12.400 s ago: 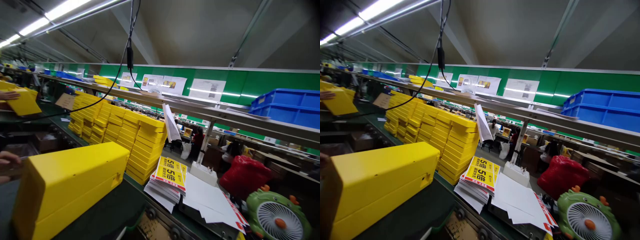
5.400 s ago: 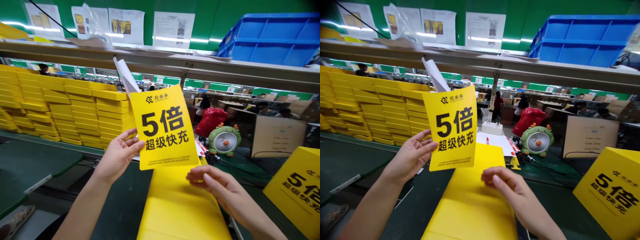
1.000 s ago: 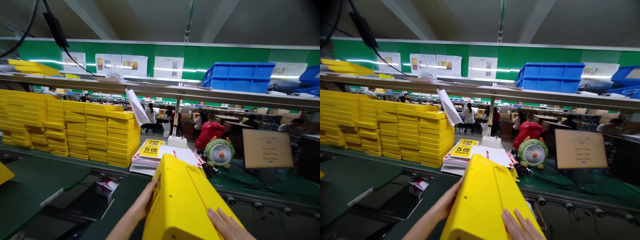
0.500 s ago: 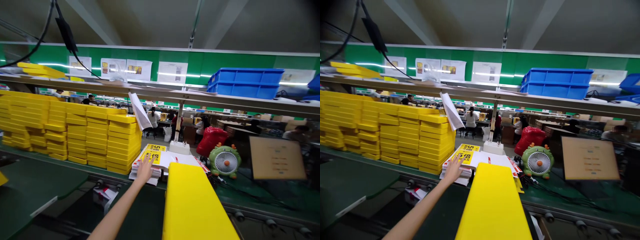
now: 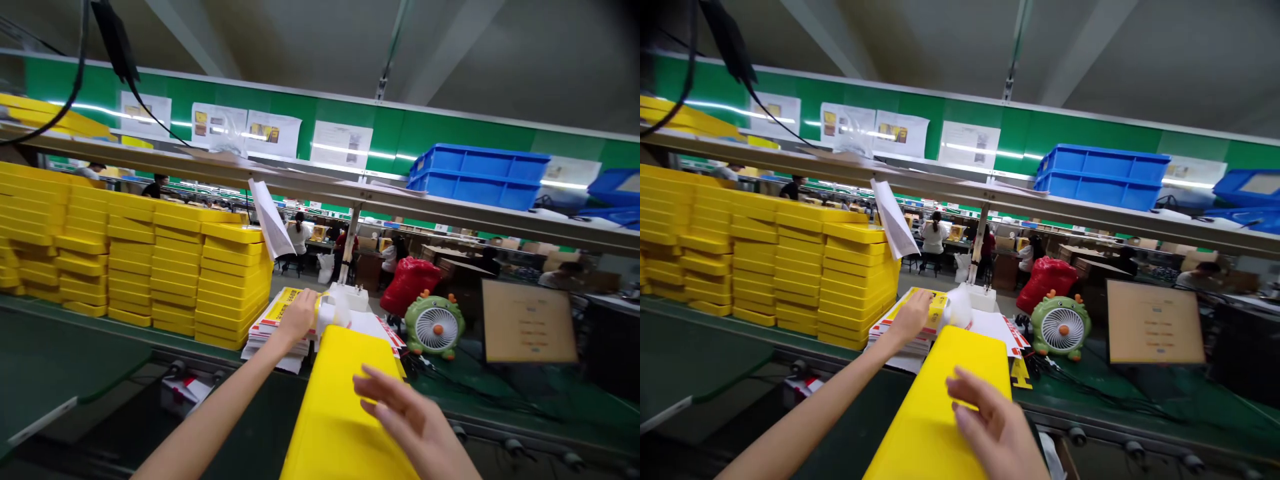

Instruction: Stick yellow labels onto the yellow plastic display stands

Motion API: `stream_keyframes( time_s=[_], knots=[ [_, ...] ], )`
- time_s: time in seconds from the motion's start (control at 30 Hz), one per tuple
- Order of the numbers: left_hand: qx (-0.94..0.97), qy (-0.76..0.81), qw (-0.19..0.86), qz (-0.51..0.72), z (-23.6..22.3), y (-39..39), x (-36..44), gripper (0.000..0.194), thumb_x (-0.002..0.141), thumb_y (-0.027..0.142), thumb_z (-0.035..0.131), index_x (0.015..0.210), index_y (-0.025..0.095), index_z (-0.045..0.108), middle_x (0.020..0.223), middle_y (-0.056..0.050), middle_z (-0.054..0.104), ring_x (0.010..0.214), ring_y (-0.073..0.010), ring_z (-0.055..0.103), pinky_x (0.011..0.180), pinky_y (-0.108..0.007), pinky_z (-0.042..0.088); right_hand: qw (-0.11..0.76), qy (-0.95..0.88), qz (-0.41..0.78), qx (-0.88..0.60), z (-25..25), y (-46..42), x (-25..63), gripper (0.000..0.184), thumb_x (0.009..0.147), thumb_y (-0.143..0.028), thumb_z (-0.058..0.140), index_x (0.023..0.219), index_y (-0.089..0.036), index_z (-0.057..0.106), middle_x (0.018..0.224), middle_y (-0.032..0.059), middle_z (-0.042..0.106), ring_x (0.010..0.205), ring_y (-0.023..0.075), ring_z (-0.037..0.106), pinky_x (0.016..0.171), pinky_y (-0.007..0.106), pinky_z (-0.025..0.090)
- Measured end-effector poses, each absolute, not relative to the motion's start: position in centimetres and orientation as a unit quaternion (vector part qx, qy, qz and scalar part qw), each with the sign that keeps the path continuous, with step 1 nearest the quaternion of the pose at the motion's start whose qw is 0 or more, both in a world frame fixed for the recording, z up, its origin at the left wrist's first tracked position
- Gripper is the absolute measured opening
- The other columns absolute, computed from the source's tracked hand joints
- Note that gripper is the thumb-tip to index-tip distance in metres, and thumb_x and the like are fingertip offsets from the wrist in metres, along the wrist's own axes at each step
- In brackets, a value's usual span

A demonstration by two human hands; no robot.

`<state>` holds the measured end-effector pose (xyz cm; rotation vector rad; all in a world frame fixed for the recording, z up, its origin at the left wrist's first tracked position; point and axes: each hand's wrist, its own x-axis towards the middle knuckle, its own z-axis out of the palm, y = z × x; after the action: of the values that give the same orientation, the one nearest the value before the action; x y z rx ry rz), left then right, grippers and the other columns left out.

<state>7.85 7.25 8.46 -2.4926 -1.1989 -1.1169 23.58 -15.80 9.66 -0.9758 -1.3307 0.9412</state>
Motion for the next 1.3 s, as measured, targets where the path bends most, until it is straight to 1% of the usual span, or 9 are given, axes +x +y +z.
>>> stream_keyframes(
  time_s=[0.1, 0.2, 0.33, 0.53, 0.63, 0.77, 0.9, 1.17, 1.3],
  knots=[
    [-0.872, -0.272, 0.121, -0.389, 10.3, 0.7, 9.4, 0.025, 0.093, 0.010, 0.033, 0.112, 0.009, 0.049, 0.122, -0.015, 0.052, 0.120, -0.0202, 0.044, 0.104, -0.036, 0.038, 0.640, -0.418, 0.560, -0.320, 10.6, -14.2, 24.1, 0.057, 0.068, -0.047, 0.073, 0.118, -0.022, 0.058, 0.124, 0.0144, 0.059, 0.109, 0.0298, 0.059, 0.092, 0.046, 0.048],
    [-0.884, -0.129, 0.167, -0.417, 10.6, -5.3, 9.2, 0.023, 0.095, 0.013, 0.034, 0.110, 0.009, 0.050, 0.125, -0.014, 0.054, 0.125, -0.0217, 0.041, 0.107, -0.040, 0.037, 0.680, -0.389, 0.581, -0.221, 10.5, -13.6, 24.1, 0.039, 0.073, -0.038, 0.071, 0.108, -0.024, 0.062, 0.119, 0.0087, 0.063, 0.107, 0.0250, 0.059, 0.087, 0.038, 0.052],
    [-0.872, -0.053, 0.202, -0.443, 10.5, -8.5, 7.7, 0.023, 0.095, 0.010, 0.033, 0.109, 0.006, 0.051, 0.119, -0.016, 0.059, 0.123, -0.0230, 0.045, 0.103, -0.043, 0.042, 0.744, -0.300, 0.555, -0.223, 9.4, -14.4, 24.0, 0.020, 0.073, -0.023, 0.073, 0.091, -0.026, 0.065, 0.093, 0.0004, 0.071, 0.089, 0.0164, 0.066, 0.080, 0.027, 0.054],
    [-0.875, -0.031, 0.238, -0.421, 9.3, -8.3, 7.3, 0.024, 0.093, 0.010, 0.034, 0.104, 0.008, 0.055, 0.119, -0.016, 0.059, 0.120, -0.0221, 0.048, 0.106, -0.041, 0.039, 0.725, -0.329, 0.561, -0.227, 9.2, -16.6, 24.8, 0.052, 0.071, -0.026, 0.074, 0.117, -0.031, 0.051, 0.117, 0.0041, 0.062, 0.105, 0.0263, 0.059, 0.077, 0.046, 0.057],
    [-0.902, -0.022, 0.228, -0.365, 9.0, -8.9, 7.6, 0.021, 0.092, 0.008, 0.037, 0.101, 0.006, 0.057, 0.118, -0.018, 0.060, 0.120, -0.0256, 0.048, 0.106, -0.046, 0.037, 0.722, -0.287, 0.566, -0.276, 8.7, -16.8, 25.8, 0.043, 0.073, -0.025, 0.073, 0.112, -0.026, 0.054, 0.111, 0.0039, 0.065, 0.098, 0.0231, 0.062, 0.072, 0.043, 0.060],
    [-0.931, -0.159, -0.026, -0.328, 9.6, -10.3, 8.2, 0.020, 0.093, 0.015, 0.039, 0.104, 0.013, 0.055, 0.106, -0.010, 0.065, 0.099, -0.0209, 0.062, 0.090, -0.038, 0.050, 0.716, -0.260, 0.584, -0.280, 7.1, -16.4, 26.8, 0.022, 0.073, -0.023, 0.072, 0.092, -0.018, 0.065, 0.093, 0.0037, 0.072, 0.094, 0.0229, 0.065, 0.083, 0.041, 0.057],
    [-0.843, -0.269, -0.304, -0.354, 10.6, -11.4, 9.4, 0.021, 0.089, 0.035, 0.053, 0.105, 0.023, 0.059, 0.099, -0.001, 0.067, 0.090, -0.0152, 0.062, 0.080, -0.025, 0.050, 0.721, -0.303, 0.558, -0.278, 6.0, -16.4, 26.6, 0.027, 0.072, -0.026, 0.073, 0.098, -0.020, 0.068, 0.102, 0.0047, 0.071, 0.098, 0.0236, 0.064, 0.091, 0.038, 0.053],
    [-0.806, -0.245, -0.368, -0.395, 11.6, -12.3, 10.0, 0.021, 0.089, 0.030, 0.051, 0.092, 0.021, 0.070, 0.087, 0.001, 0.070, 0.076, -0.0151, 0.061, 0.066, -0.022, 0.043, 0.667, -0.386, 0.395, -0.500, 5.2, -17.2, 26.7, 0.040, 0.064, -0.044, 0.076, 0.092, -0.016, 0.073, 0.106, 0.0077, 0.069, 0.117, 0.0311, 0.052, 0.105, 0.040, 0.039],
    [-0.774, -0.226, -0.481, -0.344, 11.7, -11.2, 9.7, 0.026, 0.088, 0.031, 0.051, 0.081, 0.014, 0.070, 0.075, -0.001, 0.068, 0.067, -0.0137, 0.056, 0.059, -0.021, 0.038, 0.654, -0.441, 0.322, -0.523, 5.5, -17.1, 27.0, 0.043, 0.062, -0.044, 0.076, 0.096, -0.018, 0.072, 0.111, 0.0067, 0.067, 0.121, 0.0312, 0.048, 0.110, 0.040, 0.031]
  ],
)
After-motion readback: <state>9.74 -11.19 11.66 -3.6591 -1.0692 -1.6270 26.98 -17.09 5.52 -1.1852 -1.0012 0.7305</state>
